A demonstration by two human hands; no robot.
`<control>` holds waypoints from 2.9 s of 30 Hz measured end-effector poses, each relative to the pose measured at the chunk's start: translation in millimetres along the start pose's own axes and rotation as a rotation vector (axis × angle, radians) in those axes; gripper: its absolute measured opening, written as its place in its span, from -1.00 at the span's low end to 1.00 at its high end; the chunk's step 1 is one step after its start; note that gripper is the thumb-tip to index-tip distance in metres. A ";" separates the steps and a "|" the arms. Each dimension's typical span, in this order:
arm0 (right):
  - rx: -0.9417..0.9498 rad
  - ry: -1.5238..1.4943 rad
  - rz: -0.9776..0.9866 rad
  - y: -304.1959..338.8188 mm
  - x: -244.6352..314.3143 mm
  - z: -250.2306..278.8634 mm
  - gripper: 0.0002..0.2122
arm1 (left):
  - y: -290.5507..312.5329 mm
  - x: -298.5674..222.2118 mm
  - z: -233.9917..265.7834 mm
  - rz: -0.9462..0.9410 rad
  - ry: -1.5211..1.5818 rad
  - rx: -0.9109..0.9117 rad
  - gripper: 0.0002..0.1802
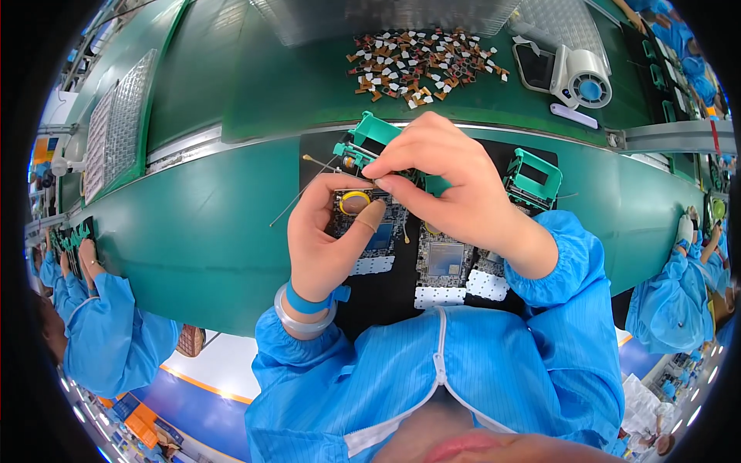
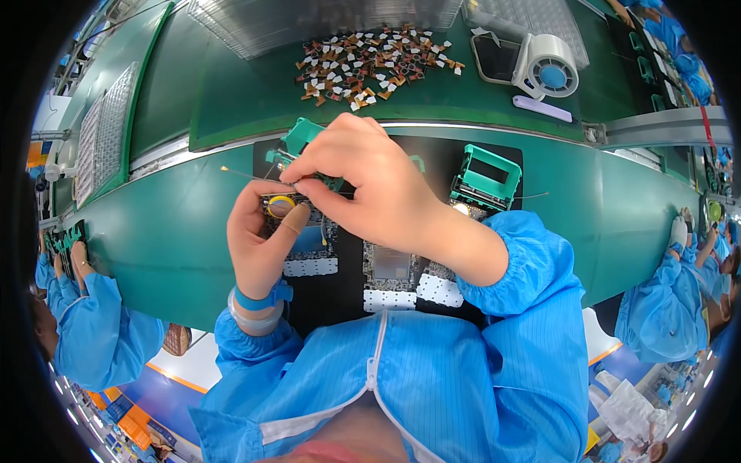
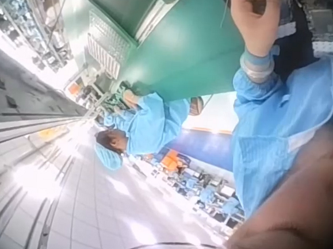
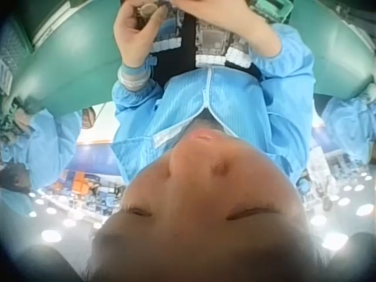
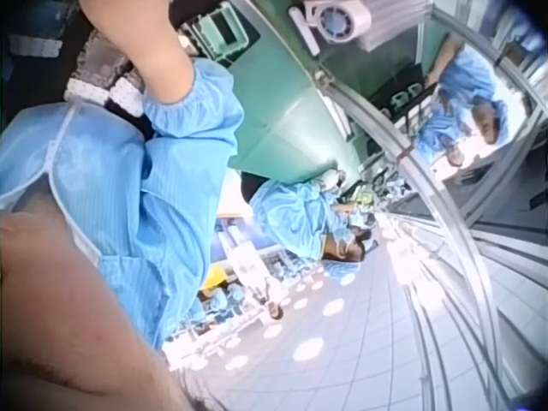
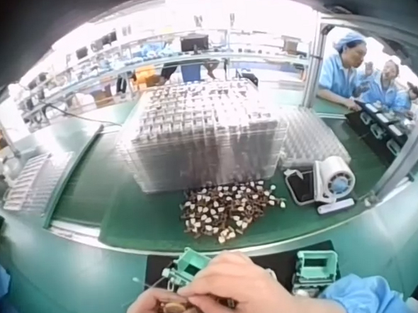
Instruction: The person assembles small electronic components onto circuit boards by hand, taking them from a tray and placing them onto circuit boards on a conveyor belt.
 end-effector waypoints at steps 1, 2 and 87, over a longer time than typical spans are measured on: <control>0.011 -0.014 -0.009 -0.1 1.0 -0.1 -0.80 | 0.1 -0.1 0.4 -0.003 0.002 -0.003 -0.75; 0.021 -0.028 -0.017 -0.2 1.8 -0.2 -0.81 | 0.2 -0.2 0.9 -0.005 0.004 -0.007 -0.75; 0.047 -0.028 -0.123 35.4 -9.1 45.2 -0.85 | 11.6 13.5 -54.6 0.088 0.110 0.034 -0.73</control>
Point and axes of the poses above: each hand's wrist, its own y-axis away from the middle knuckle, its own z-axis out of the back of the hand, x = y × z, the point moved 6 cm from there along -y, towards the middle knuckle, and after that the axes turned 14 degrees about -z, right-handed, at the moved point
